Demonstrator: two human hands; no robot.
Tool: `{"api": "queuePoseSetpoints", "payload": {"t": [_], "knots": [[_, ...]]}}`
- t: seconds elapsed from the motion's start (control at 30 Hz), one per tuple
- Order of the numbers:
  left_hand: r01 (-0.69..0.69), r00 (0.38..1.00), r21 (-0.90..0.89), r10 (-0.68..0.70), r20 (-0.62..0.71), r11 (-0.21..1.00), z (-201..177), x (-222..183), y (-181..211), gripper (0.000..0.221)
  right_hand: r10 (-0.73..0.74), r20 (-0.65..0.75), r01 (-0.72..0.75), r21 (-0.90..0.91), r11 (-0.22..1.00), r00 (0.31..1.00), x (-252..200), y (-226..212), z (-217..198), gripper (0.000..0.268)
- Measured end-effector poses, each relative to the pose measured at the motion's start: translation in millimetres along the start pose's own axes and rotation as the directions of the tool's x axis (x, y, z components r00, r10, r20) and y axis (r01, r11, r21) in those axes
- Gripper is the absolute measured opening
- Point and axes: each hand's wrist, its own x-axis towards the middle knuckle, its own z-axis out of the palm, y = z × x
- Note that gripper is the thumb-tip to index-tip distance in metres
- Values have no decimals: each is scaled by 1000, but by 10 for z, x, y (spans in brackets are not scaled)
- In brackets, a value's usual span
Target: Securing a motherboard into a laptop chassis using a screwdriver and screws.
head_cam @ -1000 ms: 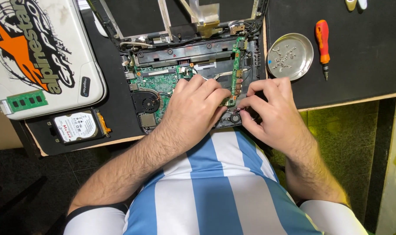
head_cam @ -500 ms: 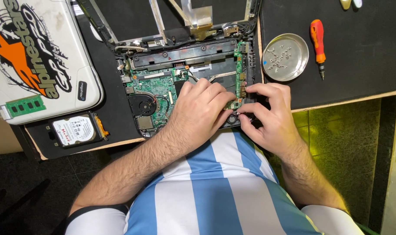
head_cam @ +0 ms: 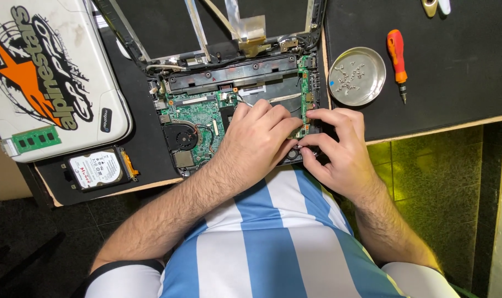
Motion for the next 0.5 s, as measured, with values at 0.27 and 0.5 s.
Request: {"api": "queuePoseSetpoints", "payload": {"t": [0.27,0.5], "knots": [[-26,993,17,24,118,1000,-182,80,0,42,29,23,-29,6,1000,999,27,-36,-29,6],[-44,987,40,37,157,998,-213,108,4,48,41,35,-41,-2,999,999,39,-61,-56,7]]}}
